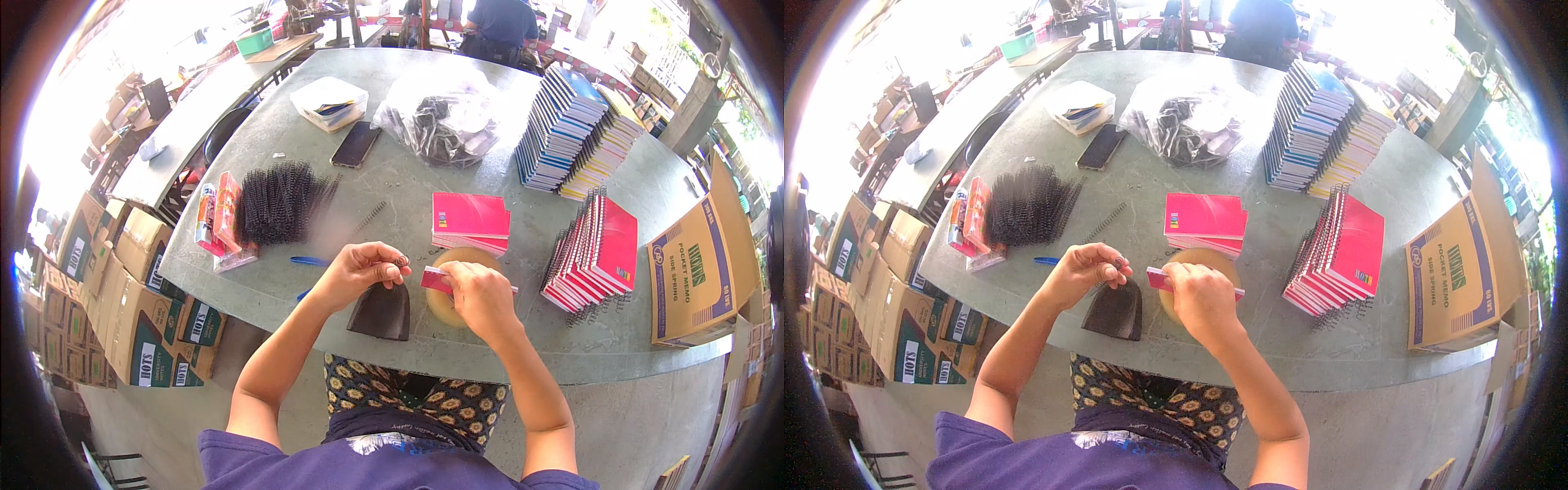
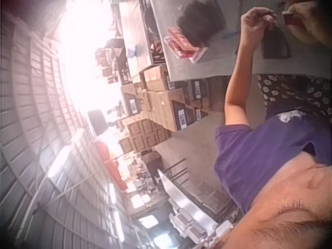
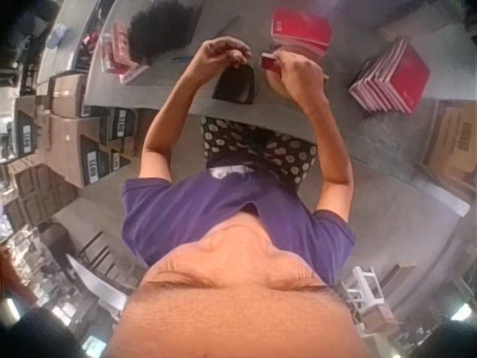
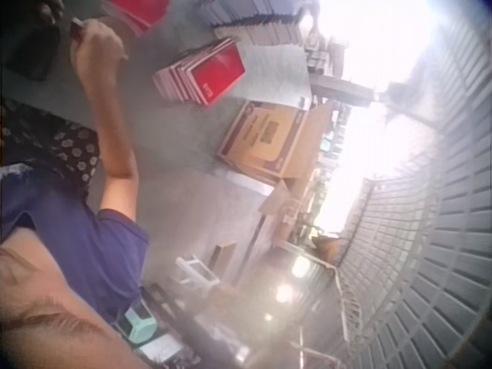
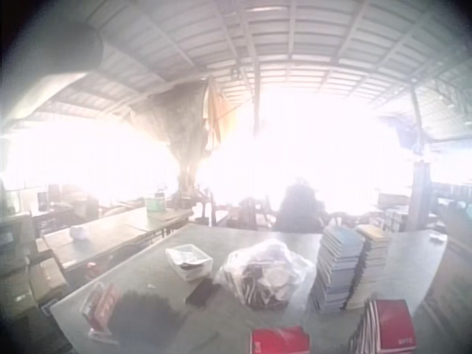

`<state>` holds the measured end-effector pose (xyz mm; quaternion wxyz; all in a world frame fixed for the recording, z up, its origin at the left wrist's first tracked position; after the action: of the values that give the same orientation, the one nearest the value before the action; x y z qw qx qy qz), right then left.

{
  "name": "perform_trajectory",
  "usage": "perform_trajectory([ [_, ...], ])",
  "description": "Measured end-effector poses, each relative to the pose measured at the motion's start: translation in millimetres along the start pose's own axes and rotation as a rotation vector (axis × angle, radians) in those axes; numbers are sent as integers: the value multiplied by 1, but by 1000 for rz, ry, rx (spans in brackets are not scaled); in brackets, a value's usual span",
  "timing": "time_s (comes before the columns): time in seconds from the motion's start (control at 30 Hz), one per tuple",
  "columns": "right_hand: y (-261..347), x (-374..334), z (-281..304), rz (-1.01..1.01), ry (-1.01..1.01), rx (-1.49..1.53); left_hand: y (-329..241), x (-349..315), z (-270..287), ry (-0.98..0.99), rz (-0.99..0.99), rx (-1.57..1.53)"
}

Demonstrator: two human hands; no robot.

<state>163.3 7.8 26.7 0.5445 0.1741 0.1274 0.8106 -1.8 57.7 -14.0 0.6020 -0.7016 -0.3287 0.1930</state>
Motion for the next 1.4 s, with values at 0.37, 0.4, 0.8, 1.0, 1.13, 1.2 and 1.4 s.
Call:
perform_trajectory([
  [0.37,-8,0,-1,-25,11,89,-19,7,-32,-87,5,791],
  [0.4,-8,-1,-1,-28,19,100,-19,7,-32,-107,-7,826],
  [0.8,-5,2,-2,-8,-69,20,-8,15,-9,123,295,985],
  [1.0,1,7,1,71,-251,12,-27,18,-20,-16,109,1069],
  [1.13,-2,7,-6,4,-90,12,-37,16,-21,-38,14,1112],
  [1.2,0,8,-9,1,1,-49,-42,18,-25,-85,-15,1059],
  [1.4,-2,11,-16,-40,158,-7,-41,14,-35,-135,-242,1162],
])
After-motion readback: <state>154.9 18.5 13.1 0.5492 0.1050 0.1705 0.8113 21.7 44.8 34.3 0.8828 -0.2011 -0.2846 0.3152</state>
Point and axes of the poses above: each hand's wrist, its own x-axis towards the middle knuckle, its own z-axis out of the back of the hand, y = z × x, the point moved 7 cm from there along x, towards the middle knuckle, and after that the axes turned 12 degrees about y, right-handed, at the moved point
